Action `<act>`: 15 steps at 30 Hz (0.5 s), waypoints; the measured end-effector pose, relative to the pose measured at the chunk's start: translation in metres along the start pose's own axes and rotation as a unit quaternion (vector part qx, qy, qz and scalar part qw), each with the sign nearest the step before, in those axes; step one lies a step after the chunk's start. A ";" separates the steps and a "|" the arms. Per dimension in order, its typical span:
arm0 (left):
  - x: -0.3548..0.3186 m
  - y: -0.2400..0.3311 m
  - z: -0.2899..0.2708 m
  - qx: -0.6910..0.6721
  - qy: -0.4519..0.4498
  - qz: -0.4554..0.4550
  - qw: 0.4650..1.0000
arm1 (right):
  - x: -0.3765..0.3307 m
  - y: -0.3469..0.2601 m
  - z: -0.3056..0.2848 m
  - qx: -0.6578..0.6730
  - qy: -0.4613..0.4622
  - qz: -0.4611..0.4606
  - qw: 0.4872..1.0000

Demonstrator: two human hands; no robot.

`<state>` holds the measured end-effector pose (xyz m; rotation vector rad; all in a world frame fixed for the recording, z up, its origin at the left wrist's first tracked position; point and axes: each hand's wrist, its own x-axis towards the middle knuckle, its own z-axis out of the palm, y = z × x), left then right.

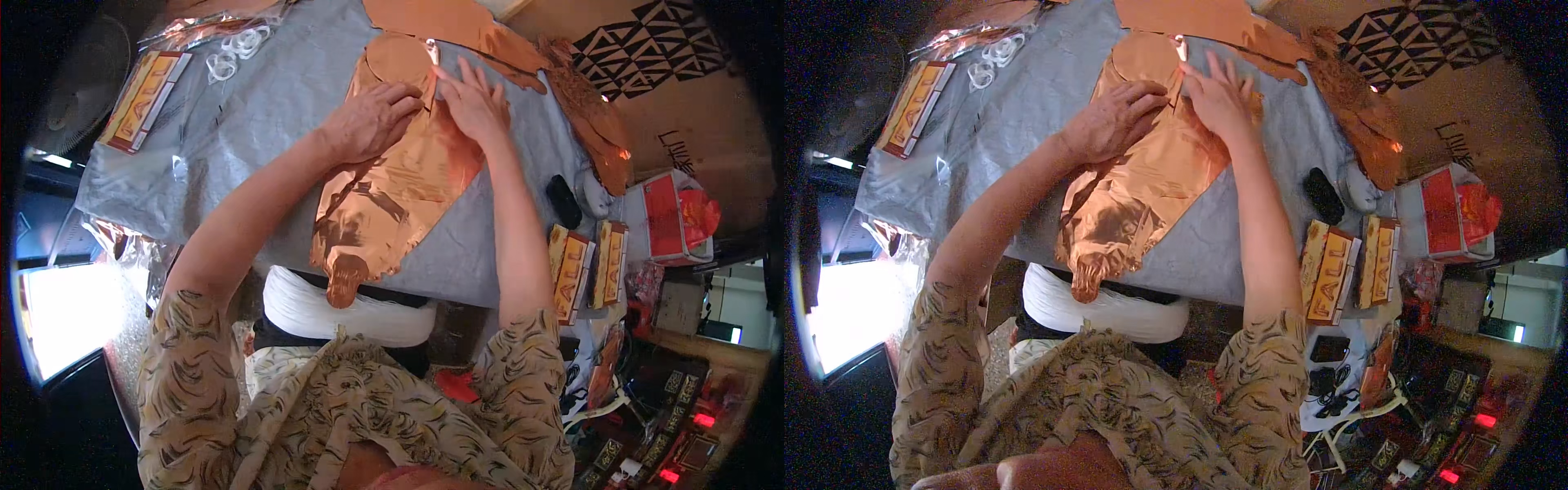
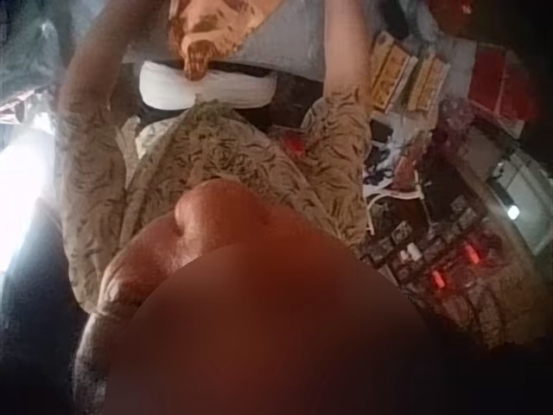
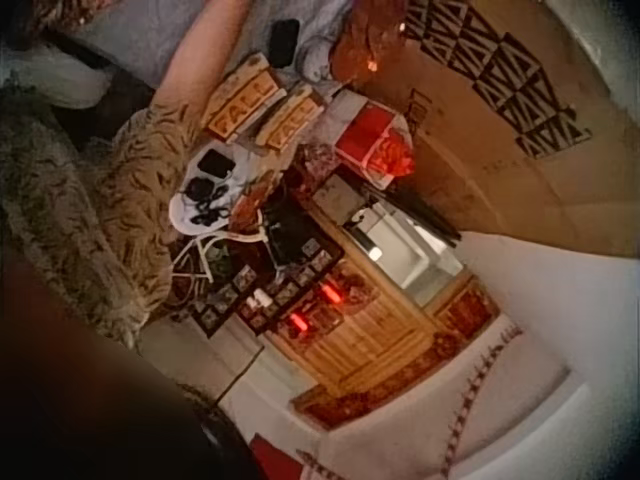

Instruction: Folding a metallic letter 'A' balloon into a small square for storage or packaging.

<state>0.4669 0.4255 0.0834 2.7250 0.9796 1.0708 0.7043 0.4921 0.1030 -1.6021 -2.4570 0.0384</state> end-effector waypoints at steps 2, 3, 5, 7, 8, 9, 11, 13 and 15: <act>-0.003 0.000 0.001 0.003 0.004 -0.006 1.000 | 0.017 0.001 0.004 -0.013 0.017 0.018 1.000; -0.004 -0.001 0.001 0.006 0.012 -0.006 1.000 | 0.023 0.003 0.005 0.012 0.015 0.020 1.000; -0.003 0.000 0.002 0.008 0.022 -0.004 1.000 | 0.034 0.011 0.010 0.005 0.020 0.025 0.999; -0.004 0.001 0.002 -0.004 0.016 -0.014 1.000 | 0.044 0.015 0.014 -0.001 0.026 0.031 0.999; -0.004 0.001 0.002 -0.005 0.016 -0.014 1.000 | 0.048 0.016 0.016 -0.014 0.041 0.033 0.999; -0.003 0.001 0.002 -0.002 0.018 -0.013 1.000 | 0.050 0.017 0.016 -0.028 0.057 0.036 0.997; -0.001 0.003 0.003 -0.005 0.021 -0.008 1.000 | 0.052 0.021 0.016 -0.034 0.070 0.036 0.996; -0.001 0.002 0.003 -0.005 0.020 -0.010 1.000 | 0.044 0.023 0.009 -0.042 0.084 0.036 0.995; 0.002 0.002 0.006 -0.006 0.017 -0.010 1.000 | 0.028 0.023 -0.002 0.018 0.124 0.053 0.991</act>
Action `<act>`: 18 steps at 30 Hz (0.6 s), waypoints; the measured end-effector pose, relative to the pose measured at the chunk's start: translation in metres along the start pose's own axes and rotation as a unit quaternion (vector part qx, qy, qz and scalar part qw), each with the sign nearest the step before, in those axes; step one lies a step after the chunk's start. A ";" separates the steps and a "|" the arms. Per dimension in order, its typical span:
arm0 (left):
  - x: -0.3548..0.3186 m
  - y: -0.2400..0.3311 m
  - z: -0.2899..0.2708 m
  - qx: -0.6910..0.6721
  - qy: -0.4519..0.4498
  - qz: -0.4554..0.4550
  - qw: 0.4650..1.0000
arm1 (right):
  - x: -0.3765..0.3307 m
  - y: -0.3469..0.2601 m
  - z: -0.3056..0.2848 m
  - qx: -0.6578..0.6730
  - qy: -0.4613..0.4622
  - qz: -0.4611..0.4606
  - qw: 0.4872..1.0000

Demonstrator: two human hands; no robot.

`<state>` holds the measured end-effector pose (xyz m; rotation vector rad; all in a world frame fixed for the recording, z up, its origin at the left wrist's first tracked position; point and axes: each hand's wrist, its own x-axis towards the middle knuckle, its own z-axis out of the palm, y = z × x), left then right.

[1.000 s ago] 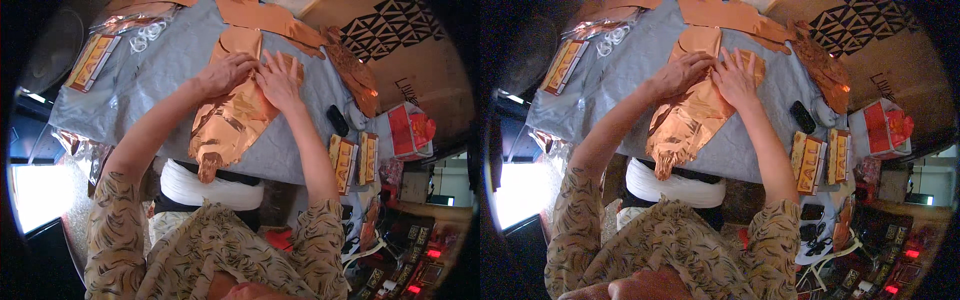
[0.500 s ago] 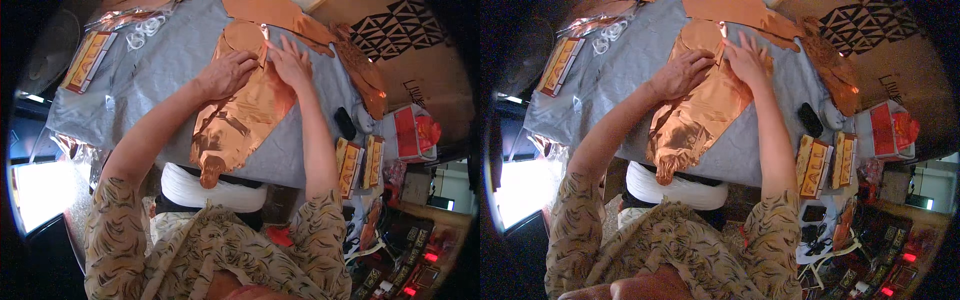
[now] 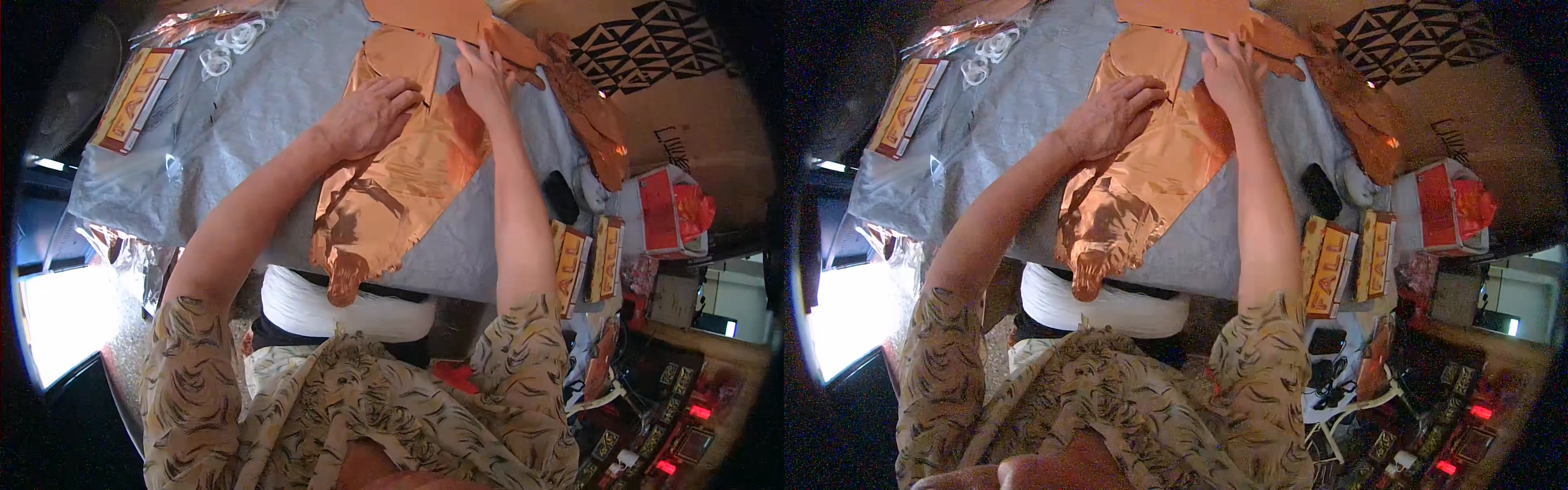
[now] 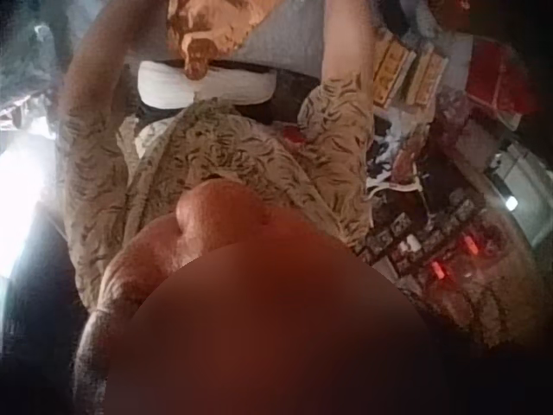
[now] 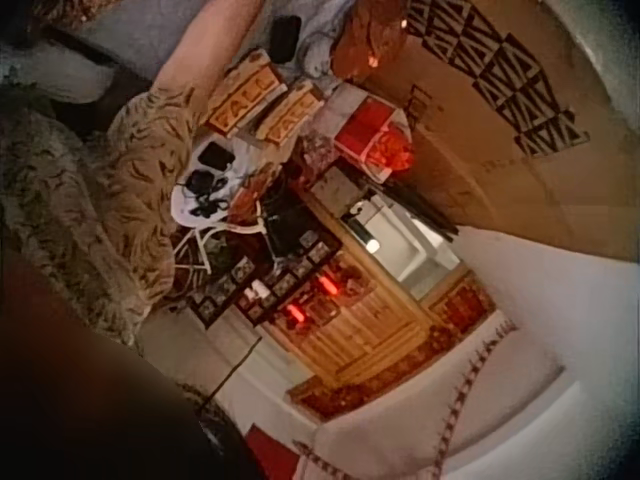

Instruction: Folding a metallic letter 'A' balloon into a small square for storage or packaging.

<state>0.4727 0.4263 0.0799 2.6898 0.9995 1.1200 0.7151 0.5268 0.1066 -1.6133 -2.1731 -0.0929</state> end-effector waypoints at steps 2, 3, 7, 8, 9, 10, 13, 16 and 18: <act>-0.007 -0.004 -0.001 0.008 -0.005 -0.013 1.000 | -0.026 -0.016 -0.013 -0.033 0.008 -0.069 0.997; -0.010 -0.006 -0.003 -0.001 -0.017 -0.020 1.000 | -0.043 -0.025 -0.021 -0.067 0.019 -0.133 0.989; -0.010 -0.009 -0.001 -0.012 -0.012 -0.008 1.000 | -0.098 -0.062 -0.040 -0.081 0.013 -0.178 0.981; -0.009 -0.009 0.001 -0.014 -0.010 -0.006 1.000 | -0.105 -0.062 -0.041 -0.089 0.017 -0.177 0.980; -0.010 -0.009 0.003 -0.001 0.003 -0.008 1.000 | -0.109 -0.061 -0.039 -0.091 0.017 -0.177 0.980; -0.009 -0.009 0.004 0.014 0.017 -0.009 1.000 | -0.113 -0.059 -0.038 -0.087 0.019 -0.175 0.981; -0.005 -0.008 0.008 0.017 0.008 0.006 1.000 | -0.121 -0.056 -0.031 -0.076 0.017 -0.161 0.984; -0.008 -0.010 0.006 0.023 -0.002 0.006 1.000 | -0.123 -0.051 -0.033 -0.024 0.008 -0.145 0.989; -0.011 -0.013 0.006 0.021 -0.006 0.004 1.000 | -0.122 -0.044 -0.041 0.021 0.002 -0.142 0.990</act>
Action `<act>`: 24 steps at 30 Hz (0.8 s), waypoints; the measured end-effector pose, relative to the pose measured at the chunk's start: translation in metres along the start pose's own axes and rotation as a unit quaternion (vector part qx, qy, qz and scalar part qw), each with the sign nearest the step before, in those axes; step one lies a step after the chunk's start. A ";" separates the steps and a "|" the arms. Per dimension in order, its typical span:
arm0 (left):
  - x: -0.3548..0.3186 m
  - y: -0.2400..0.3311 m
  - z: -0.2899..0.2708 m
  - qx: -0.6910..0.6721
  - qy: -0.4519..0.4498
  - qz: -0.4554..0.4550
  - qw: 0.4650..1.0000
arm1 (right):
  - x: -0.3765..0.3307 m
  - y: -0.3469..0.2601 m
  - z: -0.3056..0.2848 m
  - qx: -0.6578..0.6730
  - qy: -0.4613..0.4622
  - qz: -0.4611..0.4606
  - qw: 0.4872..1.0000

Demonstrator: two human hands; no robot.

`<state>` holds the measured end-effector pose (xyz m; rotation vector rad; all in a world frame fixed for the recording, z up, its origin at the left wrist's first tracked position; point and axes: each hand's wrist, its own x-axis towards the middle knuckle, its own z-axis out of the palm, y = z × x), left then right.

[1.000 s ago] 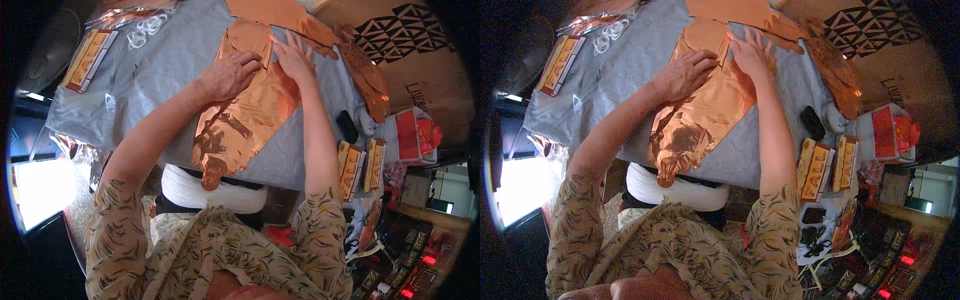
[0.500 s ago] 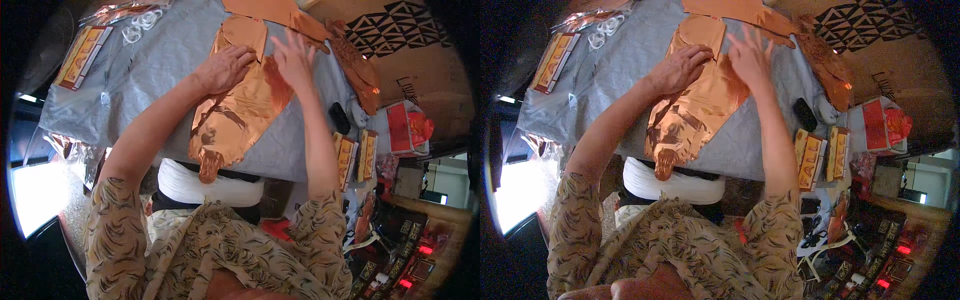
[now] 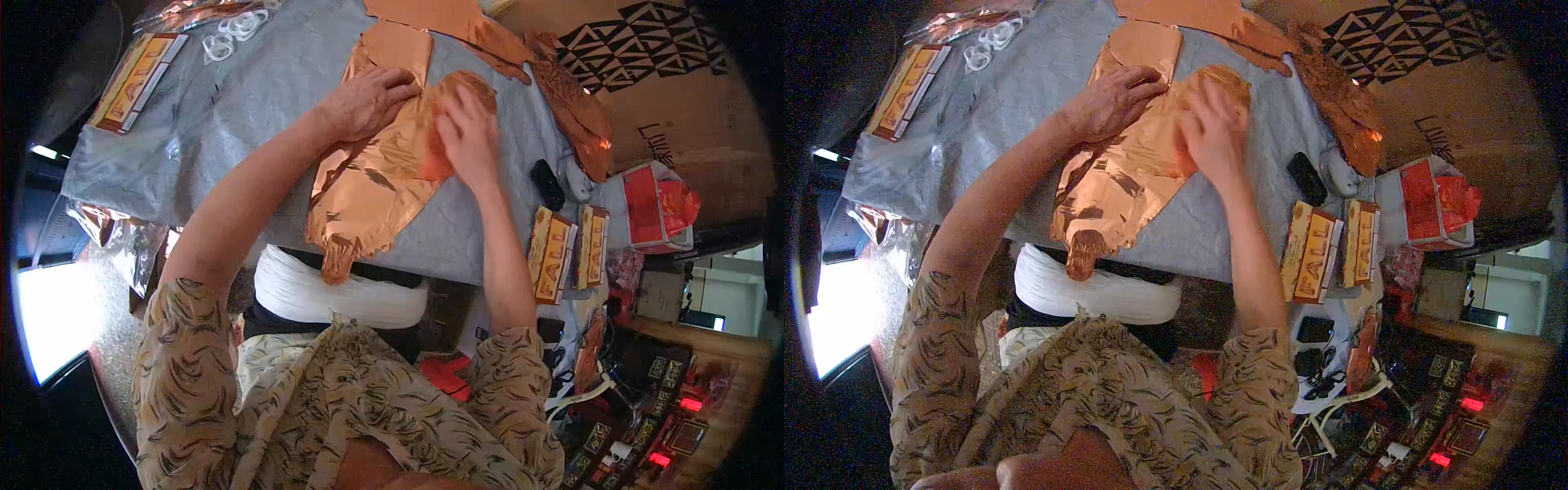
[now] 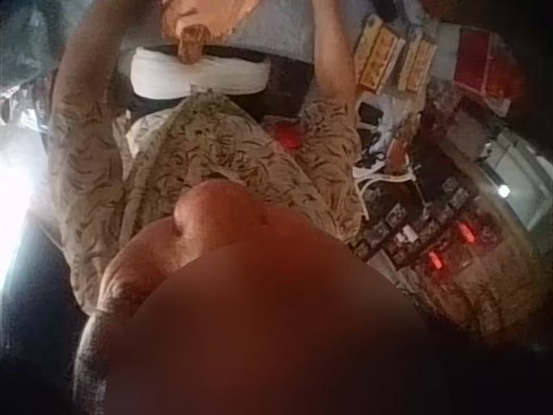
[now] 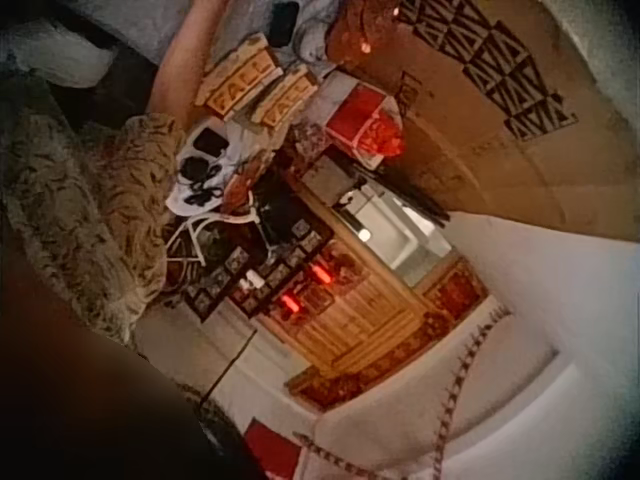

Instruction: Folding a metallic letter 'A' balloon into a small square for storage or packaging.

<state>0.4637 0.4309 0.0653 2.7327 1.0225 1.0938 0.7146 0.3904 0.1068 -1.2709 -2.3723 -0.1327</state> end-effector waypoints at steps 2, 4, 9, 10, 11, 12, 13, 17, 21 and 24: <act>-0.001 0.002 0.000 -0.006 -0.003 -0.002 1.000 | -0.007 0.012 -0.014 0.109 0.040 0.211 0.971; 0.000 0.004 -0.002 -0.001 -0.002 -0.006 1.000 | -0.005 0.025 -0.022 -0.014 -0.015 0.285 0.958; 0.007 0.007 -0.003 0.006 -0.005 0.000 1.000 | 0.000 0.043 -0.009 -0.147 0.057 0.330 0.931; 0.004 0.004 -0.002 0.006 -0.004 0.003 1.000 | 0.006 0.044 -0.010 -0.080 0.011 0.346 0.935; 0.002 0.002 -0.001 0.006 -0.001 0.001 1.000 | 0.010 0.044 -0.011 -0.013 -0.036 0.361 0.932; 0.000 0.000 0.001 0.011 0.002 0.001 1.000 | 0.013 0.042 -0.012 -0.014 -0.036 0.358 0.933; 0.001 0.000 0.001 0.014 0.005 0.002 1.000 | 0.014 0.041 -0.013 0.003 -0.025 0.339 0.940; 0.001 0.002 0.005 0.013 -0.011 -0.021 1.000 | 0.028 0.032 -0.030 0.095 0.057 0.326 0.939; -0.001 0.004 0.007 0.082 0.015 -0.023 0.996 | 0.064 0.002 -0.043 0.159 0.090 0.233 0.955; -0.009 0.004 0.004 0.110 0.003 -0.047 0.993 | 0.090 -0.044 -0.052 0.145 0.082 0.241 0.956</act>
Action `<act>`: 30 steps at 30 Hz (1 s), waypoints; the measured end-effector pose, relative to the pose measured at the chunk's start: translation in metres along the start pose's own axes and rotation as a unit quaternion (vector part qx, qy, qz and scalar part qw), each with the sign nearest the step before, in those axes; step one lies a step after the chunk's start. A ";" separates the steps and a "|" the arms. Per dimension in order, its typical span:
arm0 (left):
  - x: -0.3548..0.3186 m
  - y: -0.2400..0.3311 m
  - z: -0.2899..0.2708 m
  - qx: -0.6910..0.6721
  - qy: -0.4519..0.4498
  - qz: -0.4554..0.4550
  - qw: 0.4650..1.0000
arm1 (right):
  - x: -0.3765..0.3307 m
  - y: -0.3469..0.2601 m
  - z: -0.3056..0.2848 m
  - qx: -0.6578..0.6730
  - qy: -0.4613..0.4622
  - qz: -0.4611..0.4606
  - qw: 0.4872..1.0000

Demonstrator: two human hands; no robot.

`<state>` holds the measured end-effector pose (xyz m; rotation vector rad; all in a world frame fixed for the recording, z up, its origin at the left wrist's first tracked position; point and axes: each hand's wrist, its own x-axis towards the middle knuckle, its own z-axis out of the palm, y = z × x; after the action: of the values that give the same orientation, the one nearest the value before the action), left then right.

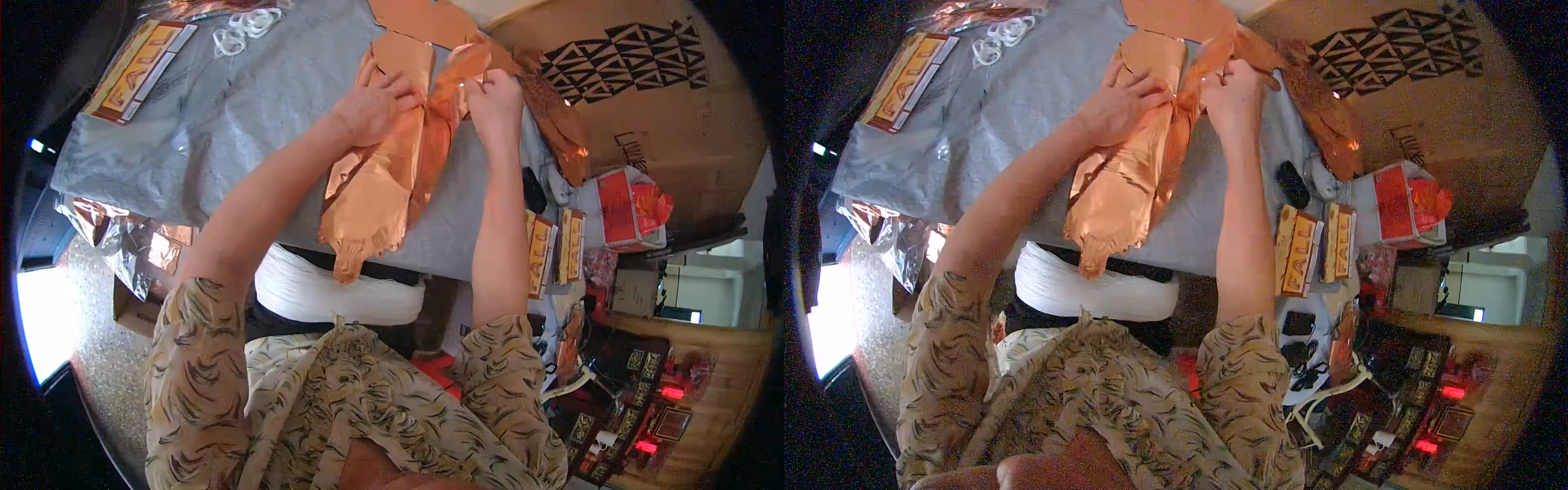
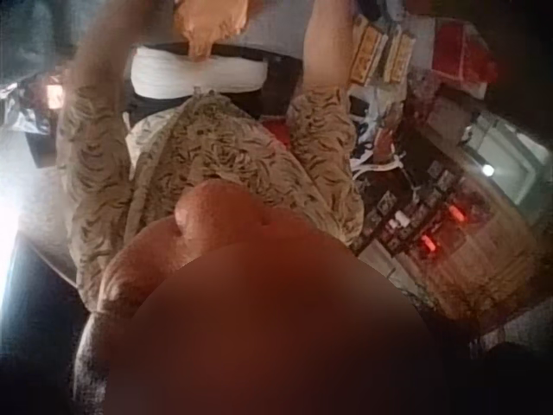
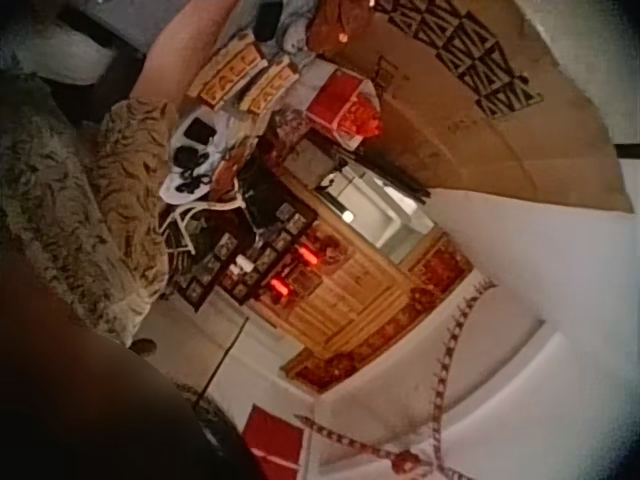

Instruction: Folding a metallic letter 'A' balloon into a small square for storage or packaging.

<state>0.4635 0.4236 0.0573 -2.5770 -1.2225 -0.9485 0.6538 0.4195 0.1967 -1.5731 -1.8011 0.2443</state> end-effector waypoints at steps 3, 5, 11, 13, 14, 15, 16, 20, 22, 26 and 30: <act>0.002 -0.002 -0.005 -0.007 -0.060 -0.021 0.998 | 0.001 -0.008 0.002 0.015 -0.021 -0.001 1.000; 0.011 0.005 -0.001 -0.033 -0.053 -0.018 0.998 | 0.008 0.028 -0.007 -0.011 0.006 -0.013 1.000; 0.007 0.003 -0.004 -0.014 -0.072 -0.029 0.997 | -0.015 0.075 -0.018 0.041 0.016 0.073 0.996; 0.010 0.004 -0.004 -0.012 -0.078 -0.024 0.997 | -0.024 0.097 -0.015 0.117 0.027 0.150 0.981; 0.010 0.004 -0.004 -0.019 -0.075 -0.019 0.997 | -0.029 0.104 -0.012 0.119 0.027 0.154 0.980; 0.010 0.004 -0.004 -0.025 -0.071 -0.013 0.997 | -0.033 0.112 -0.008 0.146 0.040 0.163 0.975; 0.009 0.003 -0.005 -0.025 -0.076 -0.011 0.997 | -0.038 0.115 -0.003 0.174 0.052 0.172 0.968; 0.008 0.003 -0.007 -0.001 -0.069 0.001 0.998 | -0.047 0.121 0.006 0.255 0.074 0.205 0.942; 0.009 0.003 -0.008 -0.002 -0.072 0.001 0.997 | -0.048 0.122 0.008 0.276 0.079 0.189 0.939; 0.008 0.003 -0.007 0.010 -0.071 0.006 0.997 | -0.053 0.108 0.009 0.318 0.040 0.121 0.940; 0.010 0.002 -0.002 -0.008 -0.048 0.008 0.999 | -0.036 0.073 0.006 0.273 0.047 0.066 0.958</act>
<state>0.4693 0.4281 0.0650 -2.6697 -1.2197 -0.8442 0.7077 0.4056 0.1368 -1.2767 -1.3950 0.6582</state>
